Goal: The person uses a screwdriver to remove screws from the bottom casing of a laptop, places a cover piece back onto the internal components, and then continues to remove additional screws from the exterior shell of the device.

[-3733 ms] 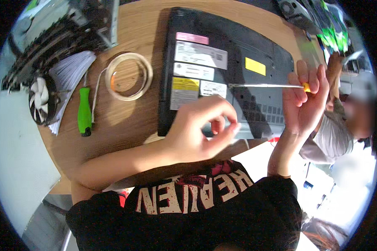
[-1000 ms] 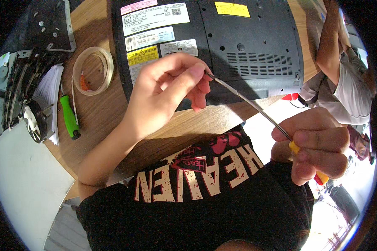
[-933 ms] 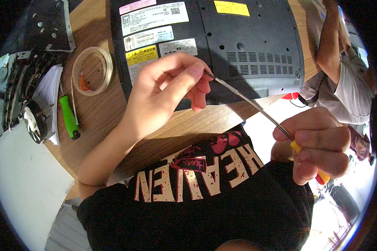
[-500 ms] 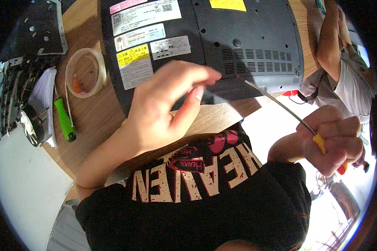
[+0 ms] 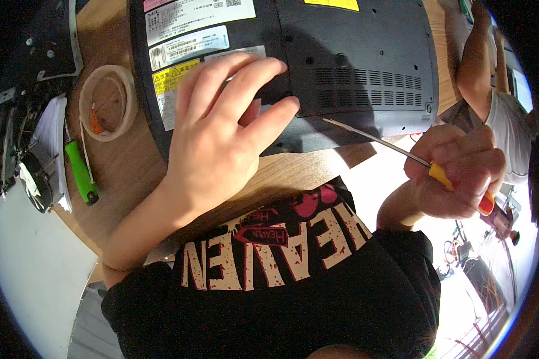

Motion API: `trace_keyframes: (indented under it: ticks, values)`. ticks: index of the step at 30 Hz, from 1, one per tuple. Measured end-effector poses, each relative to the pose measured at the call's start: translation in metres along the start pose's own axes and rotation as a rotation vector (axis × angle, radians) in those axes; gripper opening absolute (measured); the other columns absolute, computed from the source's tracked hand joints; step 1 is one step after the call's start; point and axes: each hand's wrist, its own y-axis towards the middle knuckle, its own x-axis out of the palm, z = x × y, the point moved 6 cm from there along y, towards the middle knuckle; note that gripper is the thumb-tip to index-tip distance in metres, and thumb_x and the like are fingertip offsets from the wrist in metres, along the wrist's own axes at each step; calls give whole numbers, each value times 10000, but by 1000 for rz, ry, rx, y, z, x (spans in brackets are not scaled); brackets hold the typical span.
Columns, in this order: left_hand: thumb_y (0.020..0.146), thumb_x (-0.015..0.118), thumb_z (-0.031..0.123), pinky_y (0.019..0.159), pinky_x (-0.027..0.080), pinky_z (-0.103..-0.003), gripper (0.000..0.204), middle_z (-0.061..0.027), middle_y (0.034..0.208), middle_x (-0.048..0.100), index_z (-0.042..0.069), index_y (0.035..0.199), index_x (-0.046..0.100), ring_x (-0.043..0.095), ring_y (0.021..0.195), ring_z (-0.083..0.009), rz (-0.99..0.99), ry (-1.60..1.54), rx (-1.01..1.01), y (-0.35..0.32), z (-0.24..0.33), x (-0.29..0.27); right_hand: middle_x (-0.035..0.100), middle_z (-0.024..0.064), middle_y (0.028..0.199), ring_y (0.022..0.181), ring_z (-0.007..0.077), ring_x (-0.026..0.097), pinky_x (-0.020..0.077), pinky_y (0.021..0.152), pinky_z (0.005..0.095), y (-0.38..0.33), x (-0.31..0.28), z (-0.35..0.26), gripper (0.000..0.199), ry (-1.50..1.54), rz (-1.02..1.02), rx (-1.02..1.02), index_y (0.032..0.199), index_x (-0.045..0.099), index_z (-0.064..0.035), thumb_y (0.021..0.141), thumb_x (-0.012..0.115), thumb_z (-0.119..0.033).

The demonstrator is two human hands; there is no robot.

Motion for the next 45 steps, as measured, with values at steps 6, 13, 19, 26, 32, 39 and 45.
trace_keyframes:
  ticks: [6,13,19,26,32,39,45]
  values:
    - [773,515,-20,1021,322,-476,289,-90,1169,592,141,912,711,514,1154,-299,-68,20,-43,6,-3,-3,384,87,662,339,149,442,333,239,223,4,3,6,353,80,-68,44,723,362,-36,986,296,-262]
    - [792,515,-11,1044,292,-504,274,-93,1167,589,144,898,714,530,1145,-299,-41,19,-47,7,-5,-3,388,96,661,344,156,447,320,234,226,4,8,11,334,124,-35,67,714,364,-44,988,307,-226]
    - [791,508,-23,1044,287,-515,285,-94,1162,585,137,901,717,528,1148,-299,-23,16,-46,6,-6,-2,408,96,642,323,150,439,315,225,222,5,12,12,329,99,-43,51,708,378,-46,977,301,-219]
    - [775,493,-37,1043,285,-520,317,-92,1154,589,145,911,715,529,1146,-303,-18,37,-30,4,-5,-2,413,91,631,305,141,419,314,224,220,9,14,11,306,86,-49,30,698,380,-47,960,309,-187]
    - [766,496,-31,1044,281,-527,319,-87,1143,597,151,918,709,522,1154,-302,-31,14,-34,4,-6,-1,413,91,646,332,116,421,325,247,197,13,21,9,402,16,-185,-28,716,399,-40,974,306,-334]
    - [777,496,-20,1044,280,-524,306,-77,1137,598,155,913,707,522,1147,-284,-23,13,-35,3,-5,1,431,94,646,352,102,426,324,267,186,16,23,9,487,23,-205,-70,780,414,-38,977,322,-474]
    - [768,513,-1,1029,297,-525,279,-63,1115,598,145,912,703,530,1135,-268,-8,8,-23,3,-4,0,453,99,626,357,98,427,322,281,186,19,26,6,479,4,-203,-57,857,414,-43,951,354,-508]
